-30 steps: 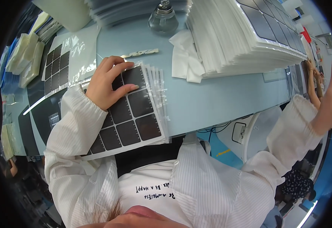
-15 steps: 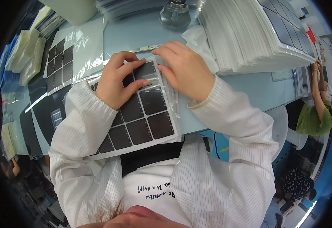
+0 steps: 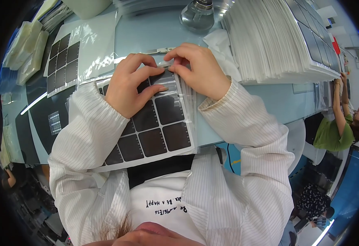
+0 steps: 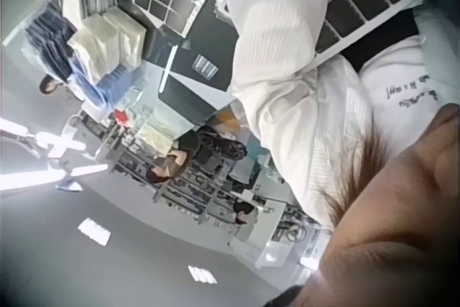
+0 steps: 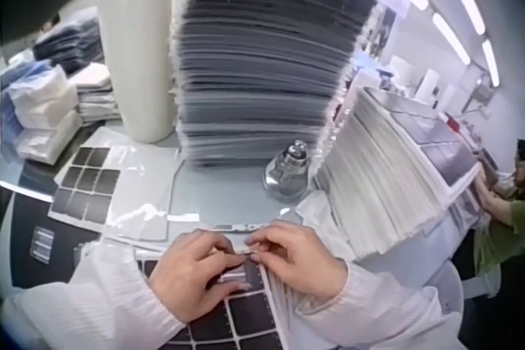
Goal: Picking up individual solar cell sheets from a stack, inspecting them, cleaning them with a white cloth, and restacking them.
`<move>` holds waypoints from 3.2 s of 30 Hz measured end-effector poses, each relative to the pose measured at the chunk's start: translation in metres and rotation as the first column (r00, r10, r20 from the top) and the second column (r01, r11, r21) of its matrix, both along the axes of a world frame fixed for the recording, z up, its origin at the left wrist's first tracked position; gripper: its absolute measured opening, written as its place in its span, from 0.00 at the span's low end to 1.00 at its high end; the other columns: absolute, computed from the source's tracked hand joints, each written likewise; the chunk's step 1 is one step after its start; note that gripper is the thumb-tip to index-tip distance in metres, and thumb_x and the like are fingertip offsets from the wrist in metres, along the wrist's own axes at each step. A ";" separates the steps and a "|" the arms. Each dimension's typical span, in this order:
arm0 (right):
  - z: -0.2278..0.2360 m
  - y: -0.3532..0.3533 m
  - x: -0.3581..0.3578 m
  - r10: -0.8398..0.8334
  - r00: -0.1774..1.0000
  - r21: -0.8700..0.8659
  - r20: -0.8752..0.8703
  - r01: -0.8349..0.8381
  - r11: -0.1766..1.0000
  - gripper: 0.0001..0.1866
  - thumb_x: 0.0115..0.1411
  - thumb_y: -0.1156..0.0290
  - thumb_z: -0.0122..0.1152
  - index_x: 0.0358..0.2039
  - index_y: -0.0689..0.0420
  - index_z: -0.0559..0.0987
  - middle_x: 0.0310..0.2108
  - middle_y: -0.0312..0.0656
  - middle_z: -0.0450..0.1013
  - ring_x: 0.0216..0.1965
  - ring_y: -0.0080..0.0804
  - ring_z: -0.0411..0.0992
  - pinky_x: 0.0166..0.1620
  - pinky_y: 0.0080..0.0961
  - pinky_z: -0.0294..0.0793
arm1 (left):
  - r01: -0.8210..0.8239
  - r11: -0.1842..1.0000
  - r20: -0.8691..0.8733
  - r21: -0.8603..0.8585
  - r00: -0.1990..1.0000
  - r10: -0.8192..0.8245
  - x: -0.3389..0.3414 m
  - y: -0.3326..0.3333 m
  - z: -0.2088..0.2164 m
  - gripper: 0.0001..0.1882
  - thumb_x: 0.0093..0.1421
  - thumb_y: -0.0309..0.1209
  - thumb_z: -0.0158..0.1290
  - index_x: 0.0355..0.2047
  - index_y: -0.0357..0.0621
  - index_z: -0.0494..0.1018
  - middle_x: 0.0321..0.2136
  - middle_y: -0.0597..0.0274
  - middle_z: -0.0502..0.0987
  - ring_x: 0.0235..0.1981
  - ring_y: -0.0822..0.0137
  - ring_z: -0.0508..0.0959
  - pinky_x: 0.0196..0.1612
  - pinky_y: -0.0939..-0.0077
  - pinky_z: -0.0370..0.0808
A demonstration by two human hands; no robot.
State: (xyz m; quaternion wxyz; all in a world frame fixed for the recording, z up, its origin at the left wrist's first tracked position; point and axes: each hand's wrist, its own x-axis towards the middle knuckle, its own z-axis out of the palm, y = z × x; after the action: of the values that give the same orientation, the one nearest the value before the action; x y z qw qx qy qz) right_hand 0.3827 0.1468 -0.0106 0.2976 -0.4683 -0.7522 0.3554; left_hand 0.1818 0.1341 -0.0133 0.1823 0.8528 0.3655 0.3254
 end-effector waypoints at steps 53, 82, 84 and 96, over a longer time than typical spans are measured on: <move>-0.028 0.002 -0.001 -0.239 0.940 -0.300 -0.243 0.162 0.940 0.09 0.57 0.65 0.57 0.27 0.57 0.78 0.15 0.24 0.62 0.13 0.08 0.53 0.16 0.08 0.48 | -0.843 -0.348 0.093 -0.410 -0.419 0.903 -0.482 -0.474 -0.045 0.26 0.60 0.50 0.45 0.31 0.34 0.74 0.18 0.63 0.72 0.22 0.73 0.71 0.30 0.79 0.70; 0.021 -0.032 0.015 -0.037 0.994 -0.535 -0.103 -0.024 0.844 0.11 0.55 0.69 0.57 0.35 0.63 0.77 0.21 0.32 0.70 0.17 0.15 0.65 0.21 0.10 0.60 | -0.595 0.771 -0.213 -0.228 0.803 0.557 -0.193 -0.113 0.025 0.10 0.56 0.30 0.51 0.26 0.33 0.74 0.23 0.58 0.71 0.27 0.66 0.71 0.33 0.78 0.68; 0.022 -0.040 0.006 -0.094 0.987 -0.550 -0.133 0.005 0.835 0.07 0.55 0.71 0.58 0.30 0.63 0.76 0.19 0.32 0.69 0.15 0.15 0.64 0.19 0.10 0.59 | -0.573 0.780 -0.211 -0.254 0.819 0.533 -0.190 -0.102 0.024 0.11 0.56 0.31 0.50 0.25 0.33 0.73 0.22 0.58 0.70 0.26 0.66 0.70 0.32 0.77 0.68; 0.031 -0.045 -0.005 -0.066 0.996 -0.542 -0.059 0.023 0.840 0.07 0.56 0.73 0.57 0.24 0.63 0.75 0.16 0.33 0.68 0.11 0.14 0.61 0.15 0.10 0.57 | -0.418 0.807 -0.105 -0.416 0.904 0.414 -0.191 -0.098 0.022 0.09 0.55 0.26 0.48 0.21 0.33 0.66 0.18 0.62 0.65 0.22 0.71 0.63 0.28 0.80 0.62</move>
State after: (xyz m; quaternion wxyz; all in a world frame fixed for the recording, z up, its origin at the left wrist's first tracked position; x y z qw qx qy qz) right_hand 0.3777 0.1022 0.0201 0.1901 -0.5367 -0.5988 0.5632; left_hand -0.0093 0.0362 0.0084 0.2881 0.6921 0.6065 0.2647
